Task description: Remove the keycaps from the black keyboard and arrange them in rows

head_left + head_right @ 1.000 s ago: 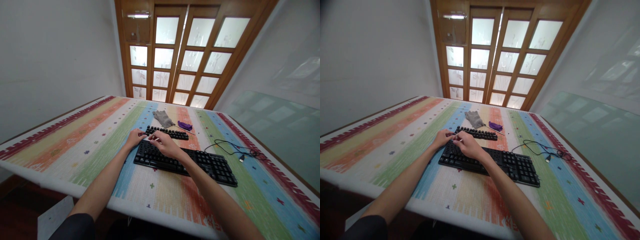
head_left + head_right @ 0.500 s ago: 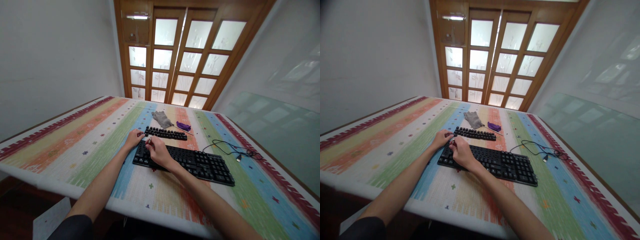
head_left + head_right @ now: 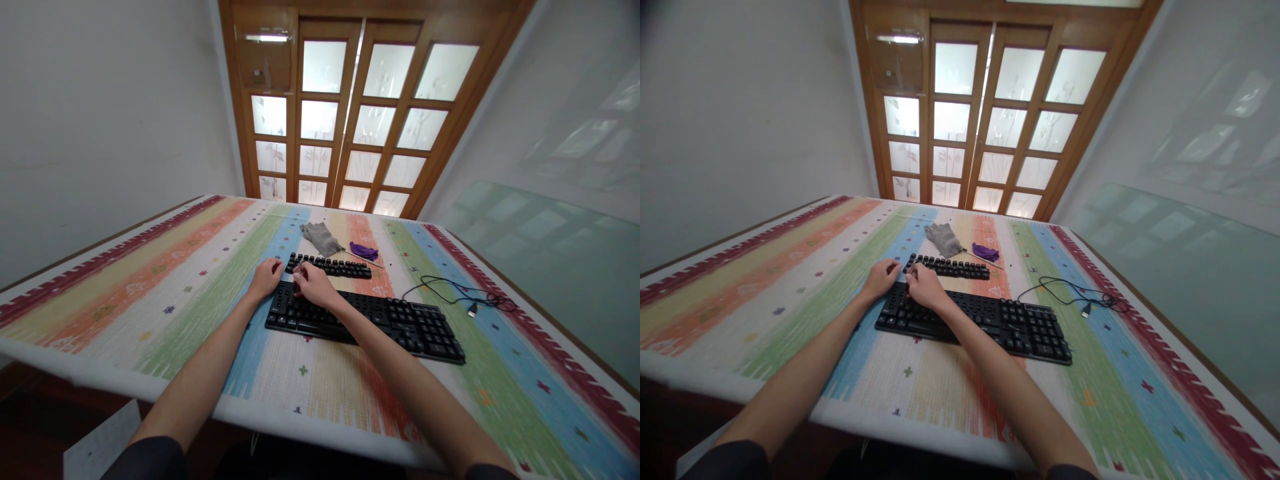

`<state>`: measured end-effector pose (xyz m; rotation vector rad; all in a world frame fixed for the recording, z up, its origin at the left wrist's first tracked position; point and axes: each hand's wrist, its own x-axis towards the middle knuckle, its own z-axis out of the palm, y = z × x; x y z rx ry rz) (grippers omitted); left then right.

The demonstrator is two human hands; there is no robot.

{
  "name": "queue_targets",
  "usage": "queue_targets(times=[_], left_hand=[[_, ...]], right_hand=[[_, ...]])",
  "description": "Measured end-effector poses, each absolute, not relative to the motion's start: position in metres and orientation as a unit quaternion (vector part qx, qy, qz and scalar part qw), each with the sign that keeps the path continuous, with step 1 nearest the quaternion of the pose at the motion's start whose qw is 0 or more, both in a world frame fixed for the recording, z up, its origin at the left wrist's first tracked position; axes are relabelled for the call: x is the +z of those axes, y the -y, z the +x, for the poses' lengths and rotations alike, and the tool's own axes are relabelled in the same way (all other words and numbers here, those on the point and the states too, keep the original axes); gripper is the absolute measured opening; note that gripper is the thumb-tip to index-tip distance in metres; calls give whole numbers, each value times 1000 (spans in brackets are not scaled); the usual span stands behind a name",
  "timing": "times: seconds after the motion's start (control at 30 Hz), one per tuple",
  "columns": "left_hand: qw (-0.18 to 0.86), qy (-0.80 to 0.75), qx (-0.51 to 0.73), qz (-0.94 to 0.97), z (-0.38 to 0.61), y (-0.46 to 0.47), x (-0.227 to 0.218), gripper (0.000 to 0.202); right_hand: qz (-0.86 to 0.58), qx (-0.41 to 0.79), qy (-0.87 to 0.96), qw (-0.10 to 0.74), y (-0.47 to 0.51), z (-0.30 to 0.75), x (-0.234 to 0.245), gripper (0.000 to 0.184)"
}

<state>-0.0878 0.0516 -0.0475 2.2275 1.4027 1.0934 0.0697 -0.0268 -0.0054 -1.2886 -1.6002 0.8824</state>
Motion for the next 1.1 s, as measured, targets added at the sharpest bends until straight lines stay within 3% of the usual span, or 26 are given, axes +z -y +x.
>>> queue_targets(times=[0.17,0.4,0.83,1.1], left_hand=[[166,-466,395,774,-89,-47,-44,27],[239,-435,399,771,-86,-38,-33,35],[508,-330,391,693,-77,-23,-23,56],[548,-328,379,669,-81,-26,-25,52]], right_hand=[[-487,499,543,468,15,83,-9,10],[-410,440,569,561,18,105,5,31],[-391,376,602,586,27,106,12,19],[-377,372,605,595,22,111,3,11]])
